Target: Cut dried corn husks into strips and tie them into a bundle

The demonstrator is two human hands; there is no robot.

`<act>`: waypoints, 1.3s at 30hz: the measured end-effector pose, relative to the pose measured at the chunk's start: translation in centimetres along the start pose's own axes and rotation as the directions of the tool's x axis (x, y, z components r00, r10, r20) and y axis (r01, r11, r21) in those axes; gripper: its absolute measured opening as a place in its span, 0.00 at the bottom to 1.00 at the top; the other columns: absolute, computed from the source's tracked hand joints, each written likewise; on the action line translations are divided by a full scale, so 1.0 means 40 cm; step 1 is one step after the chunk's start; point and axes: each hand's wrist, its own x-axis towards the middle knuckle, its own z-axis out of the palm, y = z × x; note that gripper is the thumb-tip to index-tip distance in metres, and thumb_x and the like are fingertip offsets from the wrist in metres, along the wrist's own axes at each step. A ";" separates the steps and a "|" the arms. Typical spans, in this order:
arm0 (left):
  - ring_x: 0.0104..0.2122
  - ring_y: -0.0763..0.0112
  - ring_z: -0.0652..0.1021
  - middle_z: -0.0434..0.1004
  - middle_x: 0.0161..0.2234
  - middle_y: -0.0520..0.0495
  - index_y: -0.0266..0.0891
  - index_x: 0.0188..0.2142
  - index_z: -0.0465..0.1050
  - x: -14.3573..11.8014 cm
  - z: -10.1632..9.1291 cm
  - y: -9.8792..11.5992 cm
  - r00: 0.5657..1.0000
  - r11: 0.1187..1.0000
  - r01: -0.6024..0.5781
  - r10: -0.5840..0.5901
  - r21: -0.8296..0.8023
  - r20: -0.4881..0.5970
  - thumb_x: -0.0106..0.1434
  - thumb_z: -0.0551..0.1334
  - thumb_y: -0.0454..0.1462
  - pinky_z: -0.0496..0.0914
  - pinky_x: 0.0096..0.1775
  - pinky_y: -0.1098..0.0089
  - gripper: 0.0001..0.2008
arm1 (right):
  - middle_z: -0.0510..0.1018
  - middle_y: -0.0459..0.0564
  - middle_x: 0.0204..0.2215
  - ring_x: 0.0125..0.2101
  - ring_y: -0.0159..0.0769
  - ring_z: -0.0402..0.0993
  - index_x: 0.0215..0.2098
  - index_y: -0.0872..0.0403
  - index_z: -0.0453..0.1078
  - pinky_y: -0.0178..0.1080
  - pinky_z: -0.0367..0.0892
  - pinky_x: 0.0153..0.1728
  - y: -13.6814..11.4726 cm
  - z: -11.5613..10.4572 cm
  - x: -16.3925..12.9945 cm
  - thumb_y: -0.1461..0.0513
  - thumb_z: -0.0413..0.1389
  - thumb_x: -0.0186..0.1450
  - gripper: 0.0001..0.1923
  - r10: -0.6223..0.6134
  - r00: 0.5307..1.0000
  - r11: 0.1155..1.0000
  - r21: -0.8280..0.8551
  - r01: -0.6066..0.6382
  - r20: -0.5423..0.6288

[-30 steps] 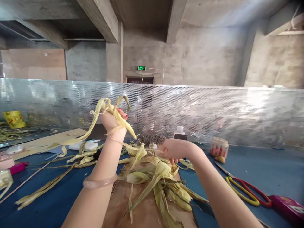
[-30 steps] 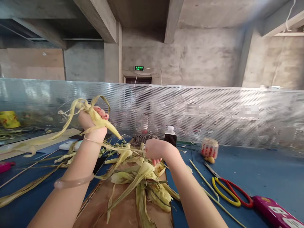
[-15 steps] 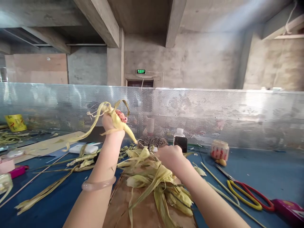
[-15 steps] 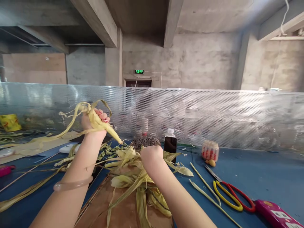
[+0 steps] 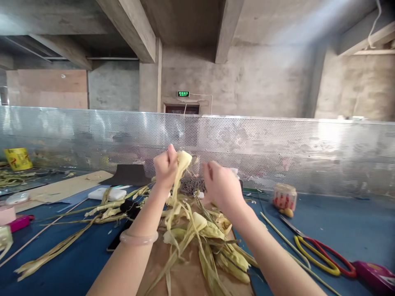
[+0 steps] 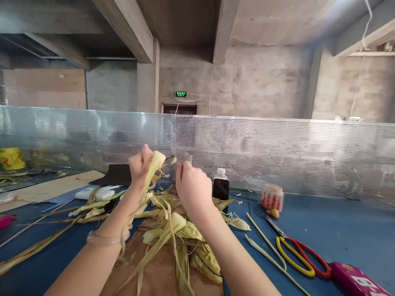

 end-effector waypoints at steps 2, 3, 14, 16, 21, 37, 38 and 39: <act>0.13 0.79 0.55 0.49 0.11 0.56 0.40 0.12 0.50 -0.006 0.007 0.009 0.958 0.948 -0.282 0.272 0.148 0.086 0.65 0.53 0.43 0.49 0.18 0.71 0.26 | 0.75 0.52 0.25 0.24 0.35 0.70 0.37 0.56 0.68 0.36 0.58 0.24 0.007 -0.015 0.006 0.54 0.38 0.70 0.21 -0.020 0.989 0.990 0.136 0.040 -0.149; 0.13 0.79 0.54 0.49 0.11 0.57 0.40 0.13 0.50 -0.009 0.012 0.012 0.913 0.896 -0.405 0.383 0.184 0.142 0.66 0.52 0.41 0.48 0.18 0.70 0.25 | 0.75 0.52 0.28 0.25 0.34 0.69 0.38 0.56 0.68 0.36 0.58 0.25 0.010 -0.018 0.007 0.52 0.41 0.69 0.20 -0.060 0.979 0.978 0.185 0.096 -0.193; 0.13 0.79 0.59 0.53 0.10 0.55 0.39 0.12 0.52 -0.031 0.033 0.043 0.859 0.903 -0.408 0.330 0.134 0.393 0.66 0.51 0.37 0.52 0.20 0.72 0.25 | 0.77 0.48 0.29 0.29 0.31 0.71 0.32 0.55 0.70 0.35 0.63 0.32 0.072 -0.044 0.044 0.63 0.46 0.66 0.11 -0.340 0.931 0.758 0.625 0.187 0.134; 0.13 0.78 0.62 0.56 0.10 0.54 0.39 0.12 0.55 -0.031 0.030 0.053 0.875 0.960 -0.265 0.199 0.092 0.442 0.67 0.51 0.39 0.55 0.20 0.72 0.26 | 0.77 0.47 0.29 0.29 0.30 0.71 0.31 0.55 0.69 0.35 0.63 0.32 0.079 -0.051 0.048 0.62 0.46 0.66 0.11 -0.350 0.920 0.737 0.658 0.155 0.175; 0.11 0.78 0.63 0.58 0.09 0.55 0.39 0.11 0.56 -0.029 0.033 0.060 0.796 0.976 0.216 -0.157 -0.032 0.585 0.64 0.55 0.46 0.57 0.17 0.74 0.27 | 0.71 0.44 0.22 0.23 0.28 0.64 0.27 0.54 0.64 0.34 0.58 0.26 0.085 -0.042 0.047 0.56 0.47 0.67 0.14 -0.392 0.902 0.761 0.614 0.209 0.179; 0.08 0.78 0.61 0.58 0.08 0.57 0.38 0.18 0.63 -0.083 0.084 0.016 0.401 0.488 0.831 -0.194 -0.266 0.895 0.54 0.64 0.46 0.56 0.12 0.76 0.17 | 0.76 0.44 0.28 0.27 0.28 0.68 0.32 0.54 0.72 0.33 0.61 0.31 0.105 -0.055 0.047 0.62 0.47 0.67 0.12 -0.573 0.809 0.669 0.647 0.366 0.135; 0.08 0.78 0.62 0.58 0.09 0.57 0.39 0.19 0.65 -0.089 0.085 0.014 0.401 0.475 0.835 -0.181 -0.277 0.898 0.53 0.65 0.44 0.57 0.13 0.75 0.15 | 0.77 0.45 0.28 0.28 0.29 0.69 0.32 0.54 0.73 0.33 0.62 0.31 0.110 -0.053 0.049 0.61 0.47 0.67 0.13 -0.577 0.800 0.665 0.663 0.344 0.164; 0.09 0.78 0.62 0.59 0.09 0.56 0.38 0.20 0.65 -0.093 0.084 0.012 0.396 0.470 0.838 -0.179 -0.276 0.901 0.53 0.65 0.43 0.58 0.13 0.75 0.13 | 0.77 0.45 0.28 0.28 0.29 0.69 0.32 0.54 0.73 0.34 0.62 0.32 0.114 -0.049 0.052 0.61 0.47 0.67 0.13 -0.581 0.790 0.658 0.684 0.317 0.193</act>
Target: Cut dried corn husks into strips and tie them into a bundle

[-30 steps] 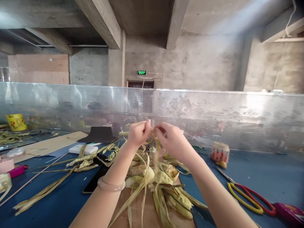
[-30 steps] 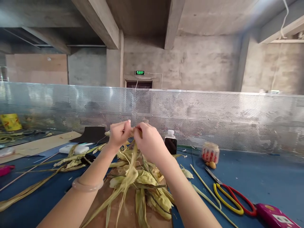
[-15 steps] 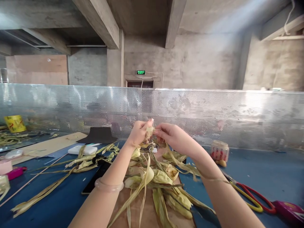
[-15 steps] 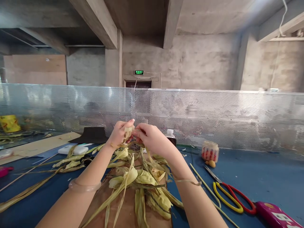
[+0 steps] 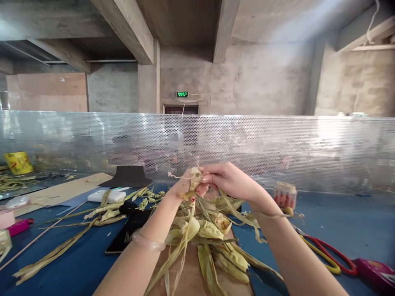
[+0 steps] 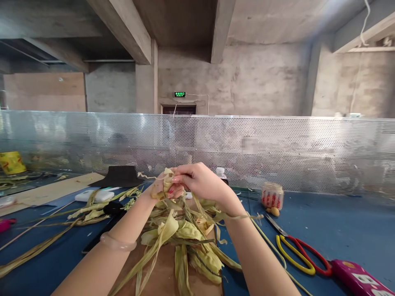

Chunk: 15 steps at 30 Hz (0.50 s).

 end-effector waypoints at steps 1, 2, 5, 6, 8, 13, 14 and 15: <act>0.09 0.77 0.62 0.59 0.09 0.56 0.38 0.20 0.66 -0.002 0.001 -0.002 1.000 1.000 0.009 -0.009 0.007 -0.004 0.52 0.66 0.42 0.58 0.14 0.75 0.13 | 0.78 0.46 0.28 0.28 0.30 0.70 0.31 0.54 0.72 0.34 0.63 0.32 0.007 0.000 0.000 0.60 0.47 0.67 0.14 0.011 1.000 0.999 0.040 -0.012 0.022; 0.09 0.77 0.62 0.58 0.08 0.56 0.38 0.19 0.66 -0.003 0.002 -0.003 1.000 1.000 0.017 -0.017 0.021 -0.015 0.51 0.67 0.42 0.57 0.14 0.75 0.13 | 0.78 0.47 0.29 0.28 0.30 0.70 0.31 0.54 0.72 0.34 0.63 0.32 0.015 0.001 0.001 0.59 0.47 0.67 0.14 0.021 0.999 0.996 0.081 -0.024 0.041; 0.08 0.79 0.60 0.57 0.08 0.56 0.38 0.17 0.65 -0.009 0.007 0.002 0.995 0.997 0.061 -0.057 0.047 -0.078 0.49 0.68 0.42 0.54 0.13 0.75 0.16 | 0.77 0.47 0.28 0.26 0.29 0.68 0.29 0.55 0.71 0.34 0.63 0.29 0.036 0.008 0.001 0.56 0.49 0.66 0.15 0.042 0.998 0.983 0.174 -0.050 0.047; 0.08 0.79 0.60 0.58 0.08 0.55 0.38 0.16 0.64 -0.012 0.009 0.004 0.992 0.996 0.080 -0.075 0.046 -0.104 0.50 0.68 0.43 0.54 0.12 0.75 0.16 | 0.76 0.47 0.28 0.25 0.28 0.67 0.28 0.55 0.71 0.33 0.62 0.28 0.041 0.010 0.001 0.55 0.49 0.66 0.15 0.044 0.998 0.980 0.195 -0.052 0.044; 0.08 0.78 0.61 0.59 0.09 0.55 0.38 0.17 0.63 -0.015 0.011 0.005 0.985 0.995 0.092 -0.085 0.038 -0.151 0.51 0.67 0.44 0.55 0.12 0.74 0.17 | 0.74 0.46 0.26 0.24 0.27 0.65 0.28 0.55 0.70 0.32 0.61 0.26 0.048 0.013 0.000 0.55 0.50 0.65 0.15 0.033 0.999 0.972 0.230 -0.042 0.040; 0.08 0.79 0.60 0.61 0.11 0.55 0.39 0.18 0.61 -0.004 0.021 -0.004 0.970 0.993 0.064 -0.085 -0.101 -0.229 0.52 0.65 0.45 0.53 0.11 0.75 0.17 | 0.69 0.43 0.21 0.23 0.26 0.61 0.24 0.56 0.67 0.32 0.58 0.26 0.051 0.019 0.005 0.55 0.51 0.65 0.16 -0.010 0.997 0.973 0.229 0.027 -0.072; 0.08 0.79 0.60 0.60 0.11 0.55 0.39 0.17 0.60 0.002 0.025 -0.007 0.964 0.987 0.058 -0.095 -0.153 -0.249 0.53 0.64 0.46 0.53 0.11 0.75 0.18 | 0.68 0.43 0.21 0.23 0.27 0.61 0.24 0.56 0.67 0.32 0.59 0.27 0.052 0.021 0.008 0.55 0.51 0.65 0.16 -0.002 0.993 0.979 0.203 0.026 -0.119; 0.08 0.79 0.60 0.60 0.11 0.55 0.39 0.17 0.59 0.010 0.030 -0.009 0.954 0.979 0.038 -0.095 -0.199 -0.284 0.54 0.63 0.46 0.53 0.11 0.75 0.19 | 0.69 0.43 0.22 0.24 0.27 0.62 0.24 0.56 0.67 0.33 0.59 0.27 0.053 0.024 0.012 0.55 0.50 0.65 0.16 0.009 0.986 0.986 0.167 0.019 -0.168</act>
